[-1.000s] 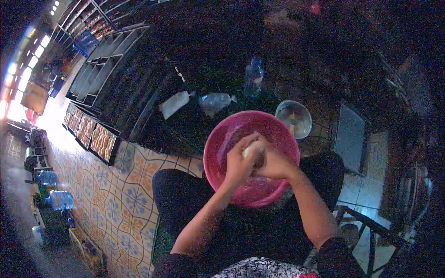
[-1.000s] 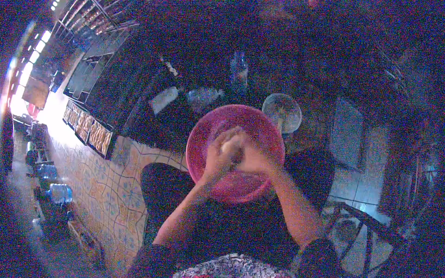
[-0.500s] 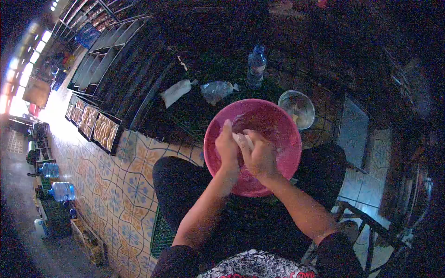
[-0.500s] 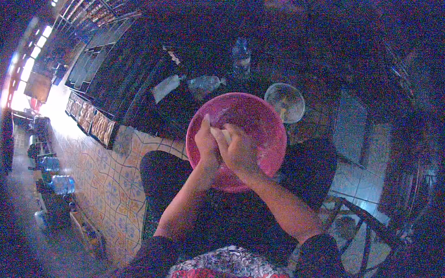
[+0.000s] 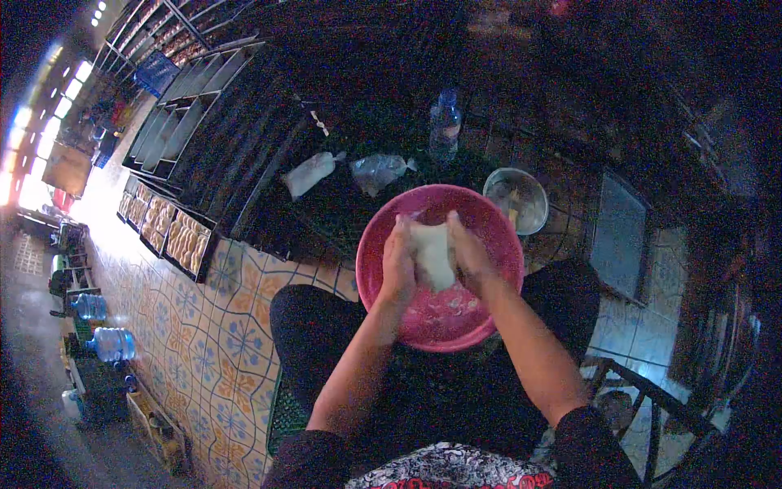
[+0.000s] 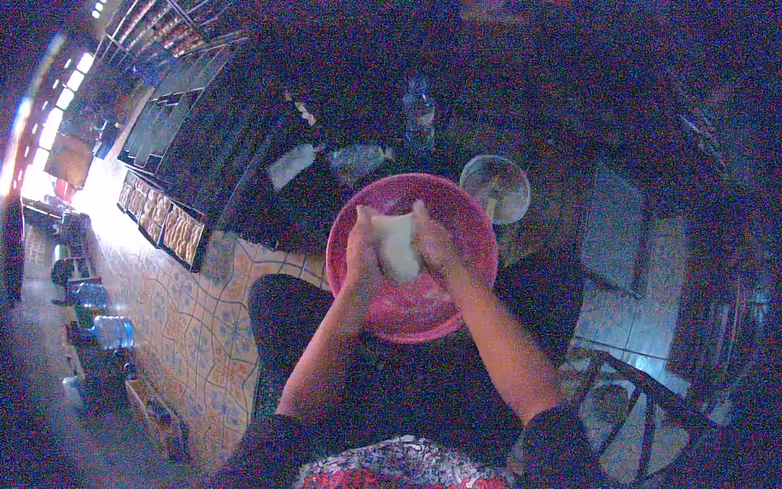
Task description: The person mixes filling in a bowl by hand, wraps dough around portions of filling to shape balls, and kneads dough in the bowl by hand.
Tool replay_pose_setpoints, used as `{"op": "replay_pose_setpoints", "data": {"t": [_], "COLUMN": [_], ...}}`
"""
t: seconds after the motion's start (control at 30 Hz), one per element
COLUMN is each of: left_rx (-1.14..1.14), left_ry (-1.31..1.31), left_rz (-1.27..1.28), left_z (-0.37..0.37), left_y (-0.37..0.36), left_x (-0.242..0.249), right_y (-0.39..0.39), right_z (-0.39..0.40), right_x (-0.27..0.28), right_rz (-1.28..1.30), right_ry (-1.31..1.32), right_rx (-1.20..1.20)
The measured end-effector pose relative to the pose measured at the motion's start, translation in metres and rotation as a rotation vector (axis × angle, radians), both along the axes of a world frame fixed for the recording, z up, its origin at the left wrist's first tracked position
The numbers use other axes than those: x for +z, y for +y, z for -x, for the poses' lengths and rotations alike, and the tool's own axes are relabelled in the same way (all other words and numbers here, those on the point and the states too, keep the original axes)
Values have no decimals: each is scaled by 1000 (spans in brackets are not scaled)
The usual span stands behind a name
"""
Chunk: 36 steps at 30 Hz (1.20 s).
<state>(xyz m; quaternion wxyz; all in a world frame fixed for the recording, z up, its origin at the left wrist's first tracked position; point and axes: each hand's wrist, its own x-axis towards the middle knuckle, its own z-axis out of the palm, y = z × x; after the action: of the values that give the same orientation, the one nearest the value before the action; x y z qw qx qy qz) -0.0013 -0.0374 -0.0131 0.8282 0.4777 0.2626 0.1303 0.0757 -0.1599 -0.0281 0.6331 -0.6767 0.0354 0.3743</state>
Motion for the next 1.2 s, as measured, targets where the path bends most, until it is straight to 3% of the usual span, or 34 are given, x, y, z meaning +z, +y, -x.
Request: {"op": "replay_pose_setpoints", "data": {"t": [0.03, 0.07, 0.1, 0.13, 0.2, 0.23, 0.33, 0.4, 0.43, 0.5, 0.53, 0.57, 0.6, 0.63, 0.67, 0.7, 0.73, 0.77, 0.83, 0.9, 0.97, 1.07, 1.1, 1.2], "left_rx": [-21, -42, -246, -247, -118, -197, -248, -371, -497, -533, -574, -573, -638, -700, -693, -629, -565, -566, -776, -830, -980, -1077, -1210, -1192], "left_ry": [-69, -139, -273, -275, -252, -114, 50, 129, 206, 174, 142, 141, 155, 170, 171, 153, 135, 136, 298, 267, 204, 136, 363, 294], "left_rz": [147, 294, 402, 401, -400, -845, -782, -745, -705, -752, -796, -797, -703, -606, -605, -419, -235, -238, -397, -504, -698, -763, -822, -828], "left_z": [-3, -6, -3, 1, 10, 3, 6, 10, 12, 16, 17, 17, 16, 15, 16, 17, 18, 19, 17, 20, 22, 26, 22, 25], "left_y": [-2, -2, 9, 4, -10, 2, 8, 26, 33, 39, 40, 41, 40, 38, 34, 27, 23, 23, 25, 30, 40, 47, 44, 40], "left_x": [-2, -5, -15, -10, -5, -20, -25, -6, 7, 21, 24, 24, 24, 22, 20, 18, 17, 17, 20, -6, -1, 26, 46, 47], "right_y": [-1, -5, -6, -9, -12, -15, -27, -34, -36, -40, -42, -45, -46, -46, -47, -45, -42, -38, -32, -23, -19, -12, -10, -7], "right_z": [2, 3, 3, -1, -8, -5, 4, 3, 2, 0, -1, -2, -3, 4, 14, 23, 27, 30, 37, 42, 40, 34, 32, 27], "right_x": [12, 25, 34, 14, -18, -18, 1, 20, 40, 73, 72, 70, 69, 78, 89, 96, 96, 96, 86, 47, 38, 37, 37, 20], "right_rz": [0, -316, -632, -633, -502, -501, -348, -329, -331, -132, -133, 48, 234, 234, 536, 841, 838, 796, 761, 469, 500, 518, 512, 583], "right_ry": [-2, 61, 123, 120, -27, -28, -116, 207, 207, -405, -405, -587, -770, -771, -1048, -1314, -1314, -1369, -1422, -1397, -1306, -1171, -1127, -1126], "right_rx": [0, -56, -112, -112, -6, -7, 114, 91, 95, 632, 632, 738, 840, 845, 776, 675, 674, 658, 631, 612, 675, 799, 859, 894]}}
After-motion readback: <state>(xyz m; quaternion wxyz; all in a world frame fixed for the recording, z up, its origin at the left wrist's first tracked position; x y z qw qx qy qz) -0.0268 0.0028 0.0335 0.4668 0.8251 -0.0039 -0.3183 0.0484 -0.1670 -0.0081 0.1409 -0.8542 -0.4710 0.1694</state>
